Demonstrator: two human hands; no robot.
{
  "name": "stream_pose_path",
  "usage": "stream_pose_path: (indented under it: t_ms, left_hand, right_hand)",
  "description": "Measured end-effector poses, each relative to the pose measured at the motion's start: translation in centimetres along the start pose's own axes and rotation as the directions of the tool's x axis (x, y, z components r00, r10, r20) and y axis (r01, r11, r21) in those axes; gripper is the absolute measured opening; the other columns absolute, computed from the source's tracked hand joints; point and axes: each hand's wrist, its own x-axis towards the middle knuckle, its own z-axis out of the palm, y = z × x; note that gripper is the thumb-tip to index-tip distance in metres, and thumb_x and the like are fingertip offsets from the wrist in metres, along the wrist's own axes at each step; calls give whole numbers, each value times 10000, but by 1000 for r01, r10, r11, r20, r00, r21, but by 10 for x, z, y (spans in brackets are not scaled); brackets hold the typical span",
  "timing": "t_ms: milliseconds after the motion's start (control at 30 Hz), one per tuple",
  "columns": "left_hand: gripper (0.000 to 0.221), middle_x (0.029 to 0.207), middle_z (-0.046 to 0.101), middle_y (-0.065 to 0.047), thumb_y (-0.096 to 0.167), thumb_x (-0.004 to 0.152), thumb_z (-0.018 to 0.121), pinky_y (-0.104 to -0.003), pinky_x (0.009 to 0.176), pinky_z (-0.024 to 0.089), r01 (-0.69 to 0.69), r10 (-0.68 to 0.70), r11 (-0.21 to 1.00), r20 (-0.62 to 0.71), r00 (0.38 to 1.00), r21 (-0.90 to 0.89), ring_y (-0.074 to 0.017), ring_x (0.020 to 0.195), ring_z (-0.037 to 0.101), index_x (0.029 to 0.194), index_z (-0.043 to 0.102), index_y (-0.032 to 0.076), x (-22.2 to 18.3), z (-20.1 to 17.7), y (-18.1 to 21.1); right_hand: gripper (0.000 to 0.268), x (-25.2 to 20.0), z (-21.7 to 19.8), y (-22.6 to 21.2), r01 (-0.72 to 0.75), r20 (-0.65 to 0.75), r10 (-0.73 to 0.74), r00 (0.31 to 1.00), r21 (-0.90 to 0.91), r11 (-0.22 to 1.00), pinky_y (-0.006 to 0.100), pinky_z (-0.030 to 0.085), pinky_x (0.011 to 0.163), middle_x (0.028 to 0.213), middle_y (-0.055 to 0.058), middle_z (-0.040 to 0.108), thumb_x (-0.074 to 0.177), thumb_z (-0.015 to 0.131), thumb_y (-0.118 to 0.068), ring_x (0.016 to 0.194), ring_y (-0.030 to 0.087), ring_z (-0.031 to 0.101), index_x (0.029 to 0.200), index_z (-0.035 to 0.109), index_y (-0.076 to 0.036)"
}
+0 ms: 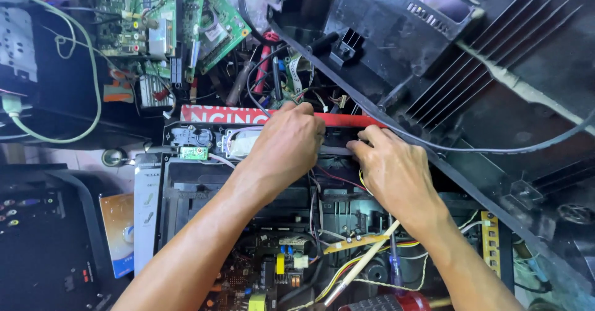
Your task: Connecting internal ribbon cables and wire connectors to a circuit board inside a disassembled television.
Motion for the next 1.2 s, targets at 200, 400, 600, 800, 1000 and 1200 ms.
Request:
stream_pose_path:
  t_ms: [200, 400, 600, 800, 1000, 1200]
  left_hand:
    - [96, 878, 651, -65, 217, 789, 739, -448, 753, 561, 70, -70, 997, 3, 998, 40, -340, 912, 630, 837, 817, 188, -5, -7, 2]
    - [143, 900, 671, -90, 199, 753, 783, -450, 743, 543, 84, -85, 993, 0, 996, 77, -340, 908, 627, 885, 823, 161, -4, -9, 7]
    - [141, 906, 672, -76, 168, 767, 739, -415, 726, 506, 79, -72, 988, -55, 996, 132, -323, 918, 622, 877, 828, 171, -4, -3, 9]
    - [220, 886, 658, -58, 155, 790, 682, -432, 708, 464, 75, -67, 988, -61, 996, 135, -313, 910, 610, 988, 778, 158, -8, -2, 11]
    - [137, 843, 679, -48, 166, 753, 704, -429, 715, 457, 58, -50, 988, -61, 997, 143, -315, 891, 619, 857, 792, 181, -3, 6, 1]
    - [106, 811, 683, -28, 232, 739, 752, -437, 724, 464, 86, -83, 988, -26, 996, 131, -304, 894, 637, 841, 776, 239, -2, -1, -1]
  right_hand:
    - [174, 0, 3, 0, 7, -50, -9, 999, -40, 999, 312, 606, 653, 1007, -116, 654, 968, 538, -212, 1029, 142, 693, 953, 691, -293]
    - [156, 0, 0, 1, -13, -4, 13, 1000, -8, 1000, 351, 612, 644, 963, -97, 656, 971, 542, -244, 981, 158, 702, 973, 693, -285]
    - [86, 3, 5, 2, -60, 15, 60, 998, -8, 998, 410, 607, 629, 858, -73, 632, 923, 618, -307, 920, 185, 707, 999, 652, -286]
    - [200, 4, -3, -1, -70, 86, 68, 994, 14, 997, 439, 611, 677, 891, -52, 670, 922, 617, -318, 947, 212, 703, 1120, 622, -291]
    - [146, 4, -4, -5, -38, 0, 38, 999, 12, 999, 365, 611, 657, 970, -75, 714, 994, 545, -285, 959, 179, 711, 1027, 687, -271]
    - [176, 3, -11, -10, -70, -40, 70, 997, 3, 998, 379, 615, 675, 1043, -104, 681, 978, 541, -268, 971, 194, 696, 1035, 700, -314]
